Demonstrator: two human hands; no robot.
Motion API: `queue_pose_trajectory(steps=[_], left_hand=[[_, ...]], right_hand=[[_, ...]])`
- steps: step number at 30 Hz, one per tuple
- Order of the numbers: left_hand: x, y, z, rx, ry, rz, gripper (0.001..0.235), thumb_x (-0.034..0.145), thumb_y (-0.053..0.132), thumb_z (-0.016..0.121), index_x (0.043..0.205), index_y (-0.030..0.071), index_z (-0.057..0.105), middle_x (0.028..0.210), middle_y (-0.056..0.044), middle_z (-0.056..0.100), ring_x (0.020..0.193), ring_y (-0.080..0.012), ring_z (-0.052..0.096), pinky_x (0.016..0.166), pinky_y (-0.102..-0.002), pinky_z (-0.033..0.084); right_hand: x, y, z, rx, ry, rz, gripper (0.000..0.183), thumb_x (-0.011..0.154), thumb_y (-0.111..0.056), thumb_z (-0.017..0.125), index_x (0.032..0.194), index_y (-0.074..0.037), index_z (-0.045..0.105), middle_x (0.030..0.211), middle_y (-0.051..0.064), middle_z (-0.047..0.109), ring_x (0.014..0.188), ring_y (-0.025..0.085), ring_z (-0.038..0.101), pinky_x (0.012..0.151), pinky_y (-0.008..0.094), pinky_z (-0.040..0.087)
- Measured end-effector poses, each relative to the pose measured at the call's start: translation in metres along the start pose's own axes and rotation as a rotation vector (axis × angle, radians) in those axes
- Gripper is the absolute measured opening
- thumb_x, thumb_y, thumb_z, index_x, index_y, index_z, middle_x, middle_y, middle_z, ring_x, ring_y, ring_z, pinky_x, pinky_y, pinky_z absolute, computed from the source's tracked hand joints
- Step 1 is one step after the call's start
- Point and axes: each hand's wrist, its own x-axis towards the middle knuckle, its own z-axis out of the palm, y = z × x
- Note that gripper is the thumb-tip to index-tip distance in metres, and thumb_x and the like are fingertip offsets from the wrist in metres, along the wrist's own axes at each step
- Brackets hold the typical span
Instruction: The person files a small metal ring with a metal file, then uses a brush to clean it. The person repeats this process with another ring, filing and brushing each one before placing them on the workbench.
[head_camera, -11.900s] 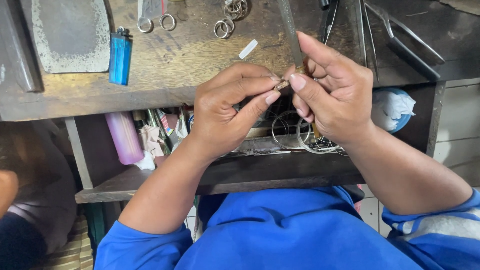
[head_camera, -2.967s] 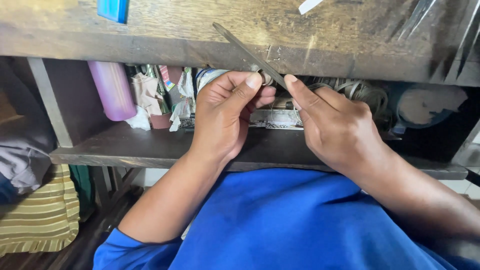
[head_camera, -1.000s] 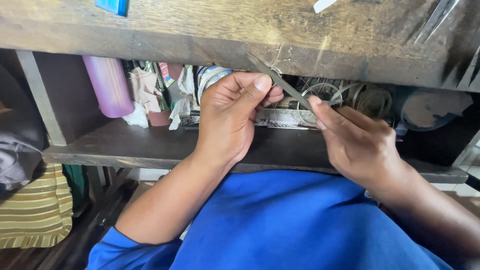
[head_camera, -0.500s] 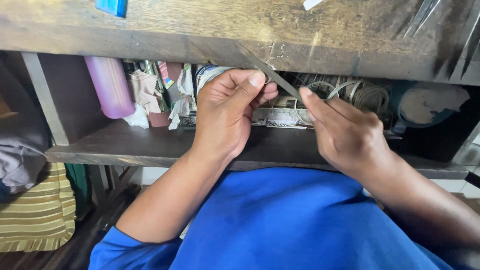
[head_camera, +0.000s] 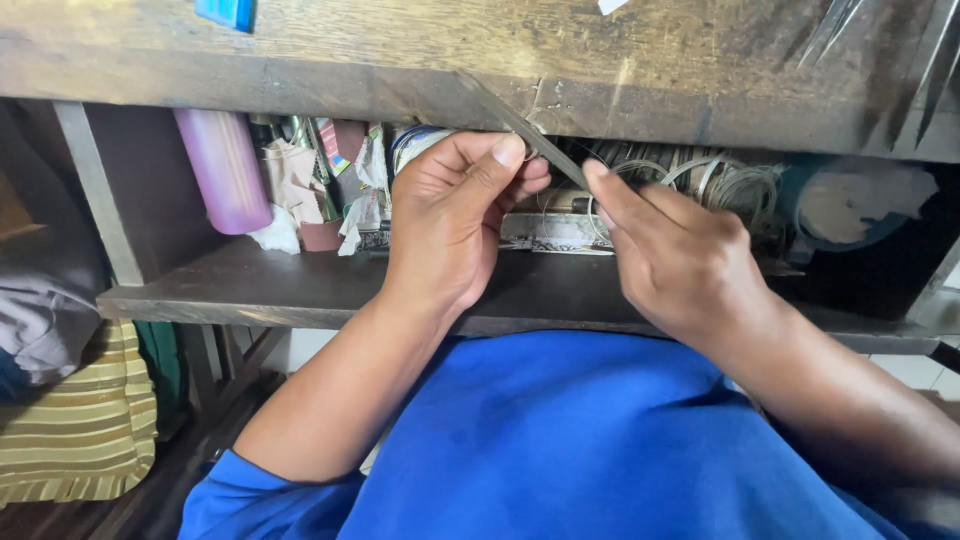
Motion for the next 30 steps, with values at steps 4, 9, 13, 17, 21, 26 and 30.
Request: queue_pose_trajectory(steps=[4, 9, 13, 17, 21, 26, 30], left_hand=[[-0.001, 0.002, 0.002, -0.029, 0.001, -0.009, 0.008, 0.075, 0.01, 0.064, 0.074, 0.003, 0.061, 0.07, -0.008, 0.061, 0.069, -0.0169, 0.062, 0.069, -0.026, 0.054], [0.0, 0.0, 0.0, -0.024, -0.016, -0.002, 0.008, 0.078, 0.009, 0.062, 0.074, 0.002, 0.061, 0.07, -0.01, 0.061, 0.068, -0.0155, 0.06, 0.067, -0.025, 0.053], [0.001, 0.001, 0.0, -0.007, -0.017, -0.011, 0.008, 0.077, 0.01, 0.062, 0.073, 0.004, 0.06, 0.069, -0.008, 0.061, 0.069, -0.0166, 0.062, 0.068, -0.026, 0.053], [-0.001, 0.004, -0.002, -0.096, -0.058, -0.059, 0.008, 0.076, 0.008, 0.064, 0.075, 0.001, 0.061, 0.071, -0.009, 0.062, 0.07, -0.0185, 0.062, 0.07, -0.029, 0.055], [-0.007, 0.014, -0.001, -0.151, -0.23, -0.145, 0.009, 0.079, 0.008, 0.062, 0.082, -0.001, 0.062, 0.085, -0.012, 0.062, 0.075, -0.0193, 0.061, 0.074, -0.03, 0.053], [-0.01, 0.011, 0.0, -0.116, -0.339, -0.182, 0.012, 0.081, 0.009, 0.061, 0.089, 0.0, 0.063, 0.087, -0.01, 0.063, 0.078, -0.0197, 0.062, 0.077, -0.028, 0.052], [-0.012, 0.009, 0.0, -0.065, -0.407, -0.167, 0.008, 0.083, 0.009, 0.06, 0.086, 0.002, 0.064, 0.092, -0.009, 0.062, 0.078, -0.0139, 0.058, 0.07, -0.022, 0.049]], right_hand=[[0.012, -0.007, -0.006, 0.053, -0.01, 0.0, 0.035, 0.091, 0.009, 0.056, 0.125, 0.001, 0.05, 0.069, 0.006, 0.045, 0.052, 0.018, 0.04, 0.051, 0.03, 0.041], [-0.027, -0.001, -0.01, 0.033, -0.041, 0.08, 0.037, 0.086, 0.011, 0.061, 0.12, 0.0, 0.053, 0.068, 0.003, 0.047, 0.051, 0.014, 0.04, 0.05, 0.025, 0.042], [-0.003, 0.0, -0.004, -0.038, 0.016, 0.012, 0.031, 0.085, 0.014, 0.06, 0.115, 0.004, 0.057, 0.069, 0.004, 0.047, 0.054, 0.016, 0.044, 0.05, 0.028, 0.044], [0.024, -0.011, -0.02, 0.025, 0.007, -0.035, 0.033, 0.09, 0.009, 0.06, 0.122, 0.004, 0.053, 0.067, 0.008, 0.046, 0.051, 0.018, 0.041, 0.049, 0.03, 0.039], [0.027, -0.015, -0.033, 0.157, 0.129, -0.079, 0.026, 0.093, 0.011, 0.056, 0.119, 0.01, 0.05, 0.076, 0.016, 0.059, 0.058, 0.021, 0.051, 0.053, 0.029, 0.042], [0.03, -0.02, -0.033, 0.098, 0.126, -0.1, 0.033, 0.091, -0.003, 0.066, 0.119, 0.006, 0.05, 0.094, 0.019, 0.058, 0.078, 0.024, 0.059, 0.071, 0.031, 0.048], [0.033, -0.021, -0.028, 0.197, 0.122, -0.111, 0.04, 0.09, 0.004, 0.071, 0.122, 0.004, 0.048, 0.1, 0.017, 0.052, 0.062, 0.015, 0.043, 0.063, 0.027, 0.044]])
